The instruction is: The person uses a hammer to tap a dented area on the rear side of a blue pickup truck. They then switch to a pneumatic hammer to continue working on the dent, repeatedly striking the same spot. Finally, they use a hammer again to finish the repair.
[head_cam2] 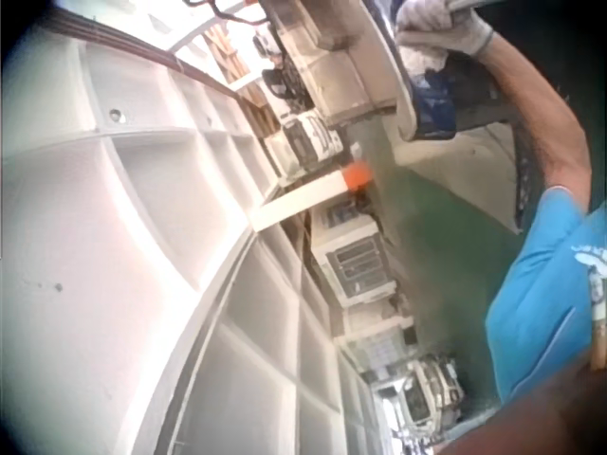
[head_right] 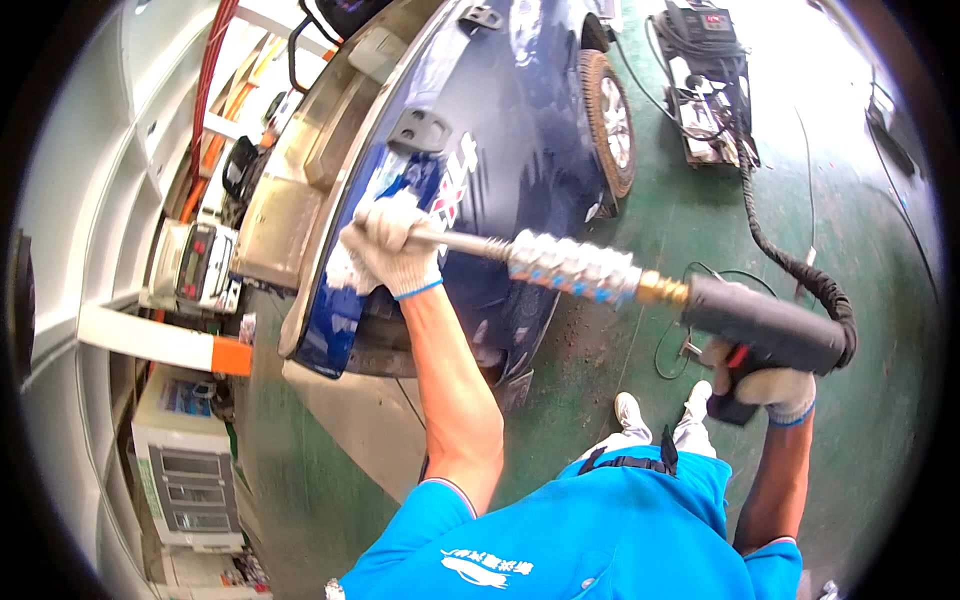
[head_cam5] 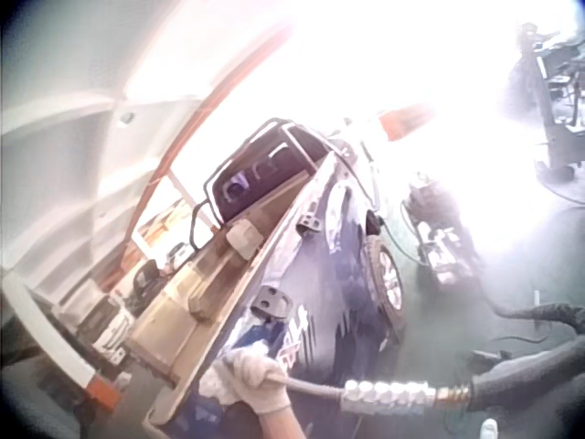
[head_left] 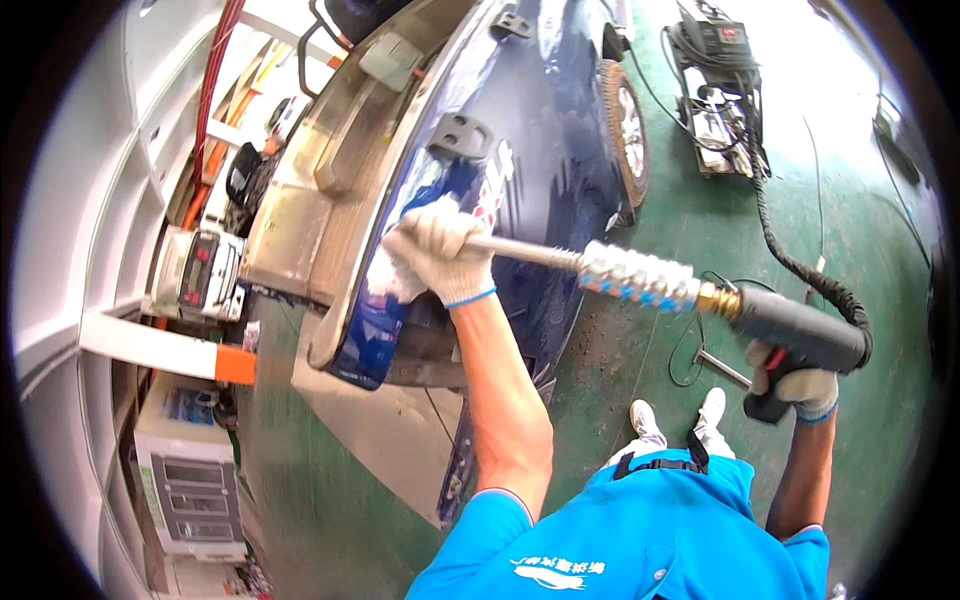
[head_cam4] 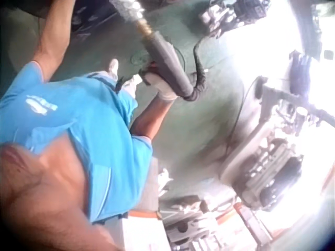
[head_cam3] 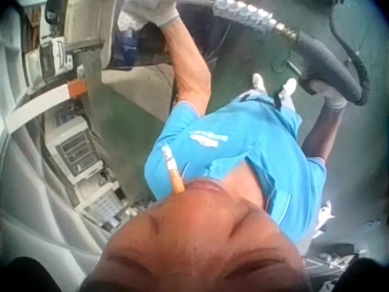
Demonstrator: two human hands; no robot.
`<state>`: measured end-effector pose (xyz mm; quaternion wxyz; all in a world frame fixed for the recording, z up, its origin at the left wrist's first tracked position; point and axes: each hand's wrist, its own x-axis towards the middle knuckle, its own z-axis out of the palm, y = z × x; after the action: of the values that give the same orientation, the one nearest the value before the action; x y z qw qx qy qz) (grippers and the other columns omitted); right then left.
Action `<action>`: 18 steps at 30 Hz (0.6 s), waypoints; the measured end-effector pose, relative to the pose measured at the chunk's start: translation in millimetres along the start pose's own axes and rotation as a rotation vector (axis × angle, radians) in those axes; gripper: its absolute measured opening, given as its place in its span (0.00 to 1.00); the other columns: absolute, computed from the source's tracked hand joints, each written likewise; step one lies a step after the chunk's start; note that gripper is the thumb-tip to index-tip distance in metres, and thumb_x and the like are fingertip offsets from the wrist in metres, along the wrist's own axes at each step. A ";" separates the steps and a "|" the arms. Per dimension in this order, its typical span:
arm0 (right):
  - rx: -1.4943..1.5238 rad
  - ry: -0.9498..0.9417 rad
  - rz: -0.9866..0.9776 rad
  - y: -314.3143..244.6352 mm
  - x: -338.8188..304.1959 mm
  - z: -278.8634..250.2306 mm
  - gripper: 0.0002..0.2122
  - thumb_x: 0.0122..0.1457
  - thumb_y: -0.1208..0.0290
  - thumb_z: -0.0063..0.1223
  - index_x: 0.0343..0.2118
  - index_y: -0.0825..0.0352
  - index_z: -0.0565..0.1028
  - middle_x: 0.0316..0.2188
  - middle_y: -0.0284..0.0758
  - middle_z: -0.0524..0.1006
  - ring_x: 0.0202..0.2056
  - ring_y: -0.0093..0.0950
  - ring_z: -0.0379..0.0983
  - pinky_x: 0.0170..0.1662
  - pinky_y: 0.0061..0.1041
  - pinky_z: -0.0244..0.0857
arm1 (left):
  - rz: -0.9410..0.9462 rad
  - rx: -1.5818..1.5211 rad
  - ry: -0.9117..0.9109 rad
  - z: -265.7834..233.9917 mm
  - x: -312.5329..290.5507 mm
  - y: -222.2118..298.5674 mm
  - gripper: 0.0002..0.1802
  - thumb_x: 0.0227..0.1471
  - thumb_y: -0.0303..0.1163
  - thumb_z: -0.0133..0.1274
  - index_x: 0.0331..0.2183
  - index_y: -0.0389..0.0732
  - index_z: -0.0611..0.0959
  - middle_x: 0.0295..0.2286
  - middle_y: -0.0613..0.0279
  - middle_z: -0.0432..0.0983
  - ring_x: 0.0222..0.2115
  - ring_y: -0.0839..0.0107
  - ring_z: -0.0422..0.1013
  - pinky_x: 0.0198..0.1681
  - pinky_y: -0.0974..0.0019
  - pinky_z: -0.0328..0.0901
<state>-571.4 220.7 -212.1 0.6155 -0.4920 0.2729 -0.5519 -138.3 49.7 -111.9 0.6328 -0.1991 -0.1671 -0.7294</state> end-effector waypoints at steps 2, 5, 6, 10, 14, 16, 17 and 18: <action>0.049 -0.005 -0.005 -1.9 4.2 10.6 0.32 0.39 0.62 0.73 0.47 0.78 0.76 0.28 0.40 0.81 0.21 0.29 0.77 0.25 0.26 0.73 | 0.022 0.015 -0.066 -10.1 2.8 2.3 0.21 0.53 0.46 0.66 0.20 0.45 0.77 0.12 0.75 0.56 0.09 0.83 0.50 0.12 0.76 0.54; 0.216 -0.025 0.124 8.4 1.5 6.3 0.31 0.40 0.61 0.74 0.44 0.79 0.77 0.28 0.40 0.81 0.22 0.30 0.78 0.25 0.26 0.74 | 0.016 0.247 0.286 5.6 -2.1 13.8 0.31 0.62 0.62 0.48 0.19 0.49 0.67 0.12 0.75 0.52 0.10 0.81 0.49 0.14 0.75 0.53; 0.464 0.035 0.275 21.1 -1.5 0.3 0.29 0.42 0.62 0.72 0.43 0.80 0.77 0.28 0.43 0.81 0.23 0.32 0.79 0.23 0.27 0.73 | 0.134 0.419 0.535 12.1 1.6 2.2 0.30 0.63 0.60 0.48 0.19 0.50 0.66 0.13 0.75 0.52 0.10 0.81 0.49 0.14 0.75 0.53; 1.007 0.273 0.489 89.2 -27.0 -13.5 0.28 0.59 0.62 0.57 0.55 0.82 0.67 0.37 0.52 0.81 0.23 0.37 0.80 0.24 0.28 0.79 | 0.211 0.721 0.599 27.6 -14.1 -39.4 0.26 0.63 0.58 0.51 0.23 0.50 0.72 0.13 0.77 0.50 0.10 0.81 0.47 0.12 0.73 0.50; 1.016 0.344 0.600 112.7 -61.2 -5.3 0.27 0.61 0.59 0.55 0.53 0.80 0.69 0.33 0.54 0.80 0.20 0.38 0.79 0.22 0.28 0.78 | 0.108 0.748 0.499 21.1 -47.5 -66.7 0.25 0.65 0.57 0.49 0.31 0.46 0.81 0.15 0.76 0.51 0.13 0.79 0.48 0.18 0.71 0.51; 0.862 0.420 0.776 120.1 -69.9 -16.6 0.25 0.61 0.58 0.56 0.51 0.79 0.72 0.31 0.52 0.81 0.18 0.36 0.77 0.19 0.27 0.75 | 0.137 0.859 0.681 14.1 -59.9 -79.0 0.23 0.66 0.56 0.48 0.34 0.45 0.81 0.17 0.75 0.53 0.16 0.78 0.49 0.22 0.69 0.54; 0.659 0.482 0.931 121.3 -66.3 -18.1 0.21 0.59 0.62 0.60 0.48 0.76 0.74 0.28 0.47 0.81 0.17 0.34 0.77 0.19 0.27 0.73 | 0.149 0.884 0.703 6.3 -63.8 -85.2 0.22 0.66 0.54 0.49 0.36 0.44 0.79 0.19 0.75 0.55 0.17 0.78 0.51 0.24 0.69 0.56; 0.359 0.323 1.056 127.0 -62.1 -25.9 0.21 0.56 0.65 0.63 0.48 0.73 0.74 0.32 0.44 0.80 0.29 0.32 0.80 0.26 0.27 0.74 | 0.181 1.008 0.762 0.0 -68.2 -95.0 0.19 0.67 0.51 0.49 0.37 0.43 0.78 0.19 0.74 0.56 0.18 0.78 0.52 0.24 0.68 0.56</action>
<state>-557.1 259.9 -349.7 0.8319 -0.0864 0.4738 -0.2756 -224.1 121.7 -145.3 0.7231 0.3831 -0.2355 -0.5243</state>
